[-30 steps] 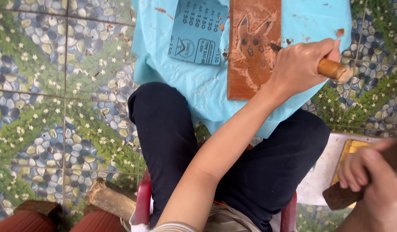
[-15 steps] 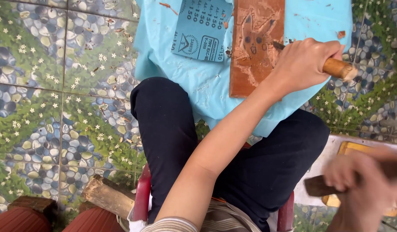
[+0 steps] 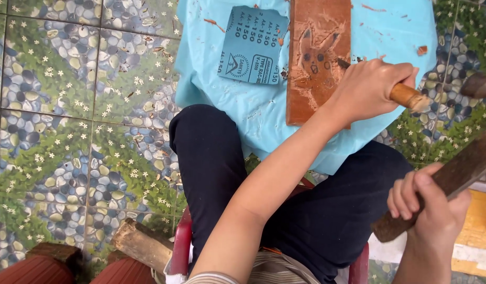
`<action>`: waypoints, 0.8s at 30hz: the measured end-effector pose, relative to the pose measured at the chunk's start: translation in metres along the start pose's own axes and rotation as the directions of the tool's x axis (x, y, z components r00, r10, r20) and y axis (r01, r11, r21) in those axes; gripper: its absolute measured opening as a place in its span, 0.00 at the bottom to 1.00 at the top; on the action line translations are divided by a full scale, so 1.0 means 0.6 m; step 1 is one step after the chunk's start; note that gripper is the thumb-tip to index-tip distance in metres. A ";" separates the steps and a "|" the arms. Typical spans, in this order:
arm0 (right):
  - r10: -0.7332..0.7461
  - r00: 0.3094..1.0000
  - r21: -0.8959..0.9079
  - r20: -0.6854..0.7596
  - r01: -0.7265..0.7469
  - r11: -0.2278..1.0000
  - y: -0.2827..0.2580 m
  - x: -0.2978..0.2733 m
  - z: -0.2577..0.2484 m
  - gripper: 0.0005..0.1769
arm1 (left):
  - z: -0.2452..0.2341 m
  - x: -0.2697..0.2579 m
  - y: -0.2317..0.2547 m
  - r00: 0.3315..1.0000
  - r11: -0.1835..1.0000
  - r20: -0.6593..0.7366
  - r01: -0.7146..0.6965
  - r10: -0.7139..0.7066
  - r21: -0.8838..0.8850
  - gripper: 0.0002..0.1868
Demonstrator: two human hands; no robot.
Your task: Carving a cartoon character design into a rectangular wood block using a hammer and a chisel.
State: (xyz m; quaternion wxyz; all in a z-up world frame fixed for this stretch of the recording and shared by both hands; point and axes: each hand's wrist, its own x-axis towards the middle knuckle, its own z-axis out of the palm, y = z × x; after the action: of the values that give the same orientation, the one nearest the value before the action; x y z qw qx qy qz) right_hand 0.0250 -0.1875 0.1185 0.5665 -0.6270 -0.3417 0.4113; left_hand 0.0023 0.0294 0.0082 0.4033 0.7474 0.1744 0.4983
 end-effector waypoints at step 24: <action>0.220 0.919 0.409 -0.326 -0.073 0.910 0.186 0.078 0.041 0.12 | -0.007 -0.009 0.069 0.894 0.954 0.340 0.245 -0.292 0.174 0.06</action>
State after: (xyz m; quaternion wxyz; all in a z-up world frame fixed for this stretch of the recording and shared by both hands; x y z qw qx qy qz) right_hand 0.0185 -0.1490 0.0014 0.6998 -0.5918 -0.0931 0.3890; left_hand -0.0097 0.0019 0.0379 0.4452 0.8190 0.2301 0.2797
